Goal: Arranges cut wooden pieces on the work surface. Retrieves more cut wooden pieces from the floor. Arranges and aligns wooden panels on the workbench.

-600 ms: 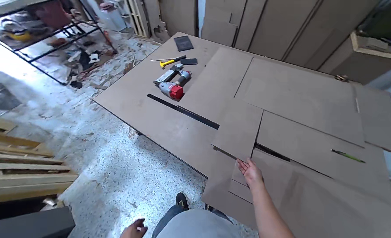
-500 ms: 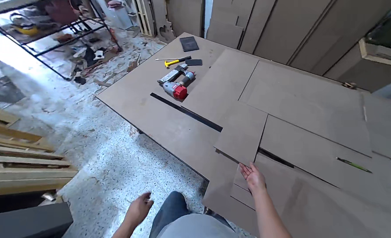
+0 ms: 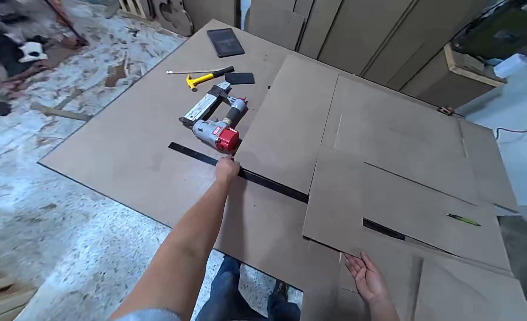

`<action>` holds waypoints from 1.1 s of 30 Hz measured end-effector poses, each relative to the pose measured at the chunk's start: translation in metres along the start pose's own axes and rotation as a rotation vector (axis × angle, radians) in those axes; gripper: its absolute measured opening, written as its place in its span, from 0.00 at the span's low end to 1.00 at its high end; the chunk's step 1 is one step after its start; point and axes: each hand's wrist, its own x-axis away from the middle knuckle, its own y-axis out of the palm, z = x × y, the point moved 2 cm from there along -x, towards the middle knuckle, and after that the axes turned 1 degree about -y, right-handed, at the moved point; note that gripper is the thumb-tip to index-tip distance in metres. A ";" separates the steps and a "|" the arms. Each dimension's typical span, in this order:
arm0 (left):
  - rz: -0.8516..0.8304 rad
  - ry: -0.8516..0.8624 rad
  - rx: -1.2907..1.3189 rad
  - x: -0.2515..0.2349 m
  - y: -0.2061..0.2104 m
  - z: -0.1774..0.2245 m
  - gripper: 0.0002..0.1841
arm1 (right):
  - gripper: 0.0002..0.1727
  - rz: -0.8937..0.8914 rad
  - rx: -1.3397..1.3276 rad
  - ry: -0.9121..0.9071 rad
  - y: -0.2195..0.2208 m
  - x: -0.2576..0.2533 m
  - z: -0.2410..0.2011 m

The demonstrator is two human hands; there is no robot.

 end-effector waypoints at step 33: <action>-0.253 0.162 0.088 -0.031 -0.007 -0.017 0.25 | 0.25 0.324 -0.223 -0.136 0.039 0.034 0.009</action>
